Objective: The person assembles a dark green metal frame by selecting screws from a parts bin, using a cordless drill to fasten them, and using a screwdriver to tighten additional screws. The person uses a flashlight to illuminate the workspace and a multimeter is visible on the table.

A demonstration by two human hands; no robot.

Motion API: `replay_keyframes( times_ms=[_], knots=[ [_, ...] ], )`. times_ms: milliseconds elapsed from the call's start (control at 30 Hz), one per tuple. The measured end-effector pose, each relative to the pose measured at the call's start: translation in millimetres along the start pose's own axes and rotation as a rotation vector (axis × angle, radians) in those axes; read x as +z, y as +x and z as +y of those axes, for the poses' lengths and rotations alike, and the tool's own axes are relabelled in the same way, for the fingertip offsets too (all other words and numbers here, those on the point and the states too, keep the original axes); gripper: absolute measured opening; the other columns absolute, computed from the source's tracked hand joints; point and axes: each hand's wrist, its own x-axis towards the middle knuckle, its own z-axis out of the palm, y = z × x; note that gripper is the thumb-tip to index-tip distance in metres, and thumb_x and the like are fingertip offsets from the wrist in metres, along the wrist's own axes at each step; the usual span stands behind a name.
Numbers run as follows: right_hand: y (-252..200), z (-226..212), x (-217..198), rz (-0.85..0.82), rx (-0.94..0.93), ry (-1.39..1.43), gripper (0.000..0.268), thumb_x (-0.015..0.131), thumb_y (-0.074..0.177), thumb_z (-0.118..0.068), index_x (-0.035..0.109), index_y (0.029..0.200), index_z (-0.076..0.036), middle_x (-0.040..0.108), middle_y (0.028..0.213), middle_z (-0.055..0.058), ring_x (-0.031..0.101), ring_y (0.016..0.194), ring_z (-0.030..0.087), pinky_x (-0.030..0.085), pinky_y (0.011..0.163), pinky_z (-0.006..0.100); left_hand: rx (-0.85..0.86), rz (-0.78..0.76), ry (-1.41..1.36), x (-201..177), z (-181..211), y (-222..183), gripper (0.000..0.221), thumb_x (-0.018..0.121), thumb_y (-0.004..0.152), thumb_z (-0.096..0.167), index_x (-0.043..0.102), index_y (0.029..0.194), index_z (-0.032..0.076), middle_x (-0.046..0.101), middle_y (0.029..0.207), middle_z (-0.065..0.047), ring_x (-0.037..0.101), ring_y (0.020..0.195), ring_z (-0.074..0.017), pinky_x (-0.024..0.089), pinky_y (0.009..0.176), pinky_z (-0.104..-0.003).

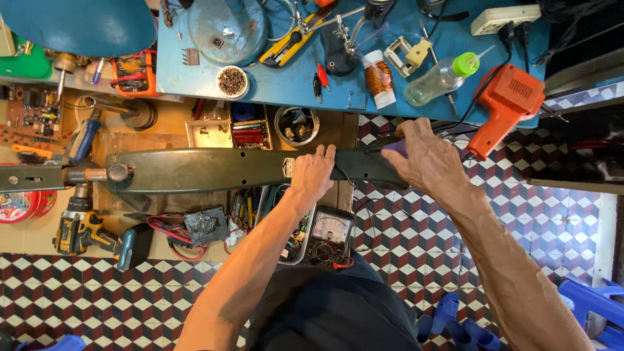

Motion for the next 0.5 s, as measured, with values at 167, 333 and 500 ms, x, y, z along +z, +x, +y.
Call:
replay_keyframes(
  times_ms=[167,333,500],
  knots=[
    [-2,2,9,0.038,-0.017,0.036,0.031,0.067,0.099,-0.03,0.064,0.112,-0.002,0.068,0.105,0.02,0.07,0.091,0.038,0.057,0.078,0.047,0.017,0.01,-0.03,-3,-1,-1,0.088,0.094,0.062,0.025,0.05,0.133,-0.003,0.065,0.11,-0.02,0.073,0.081,-0.0333,0.057,0.066,-0.041],
    [15,-8,7,-0.302,0.386,-0.124,0.045,0.057,0.106,-0.048,0.064,0.118,-0.006,0.069,0.1,0.019,0.071,0.094,0.037,0.057,0.083,0.046,0.008,-0.026,-0.029,-7,-2,0,0.09,0.093,0.064,0.026,0.047,0.136,-0.004,0.063,0.113,-0.021,0.073,0.08,-0.0326,0.057,0.066,-0.042],
    [8,-1,-6,-0.003,-0.201,0.01,0.041,0.064,0.089,-0.032,0.064,0.116,-0.001,0.068,0.101,0.025,0.071,0.084,0.04,0.057,0.072,0.048,-0.002,-0.044,-0.061,-10,-3,-1,0.091,0.093,0.065,0.026,0.047,0.138,-0.003,0.063,0.115,-0.021,0.072,0.082,-0.0339,0.057,0.067,-0.041]
  ],
)
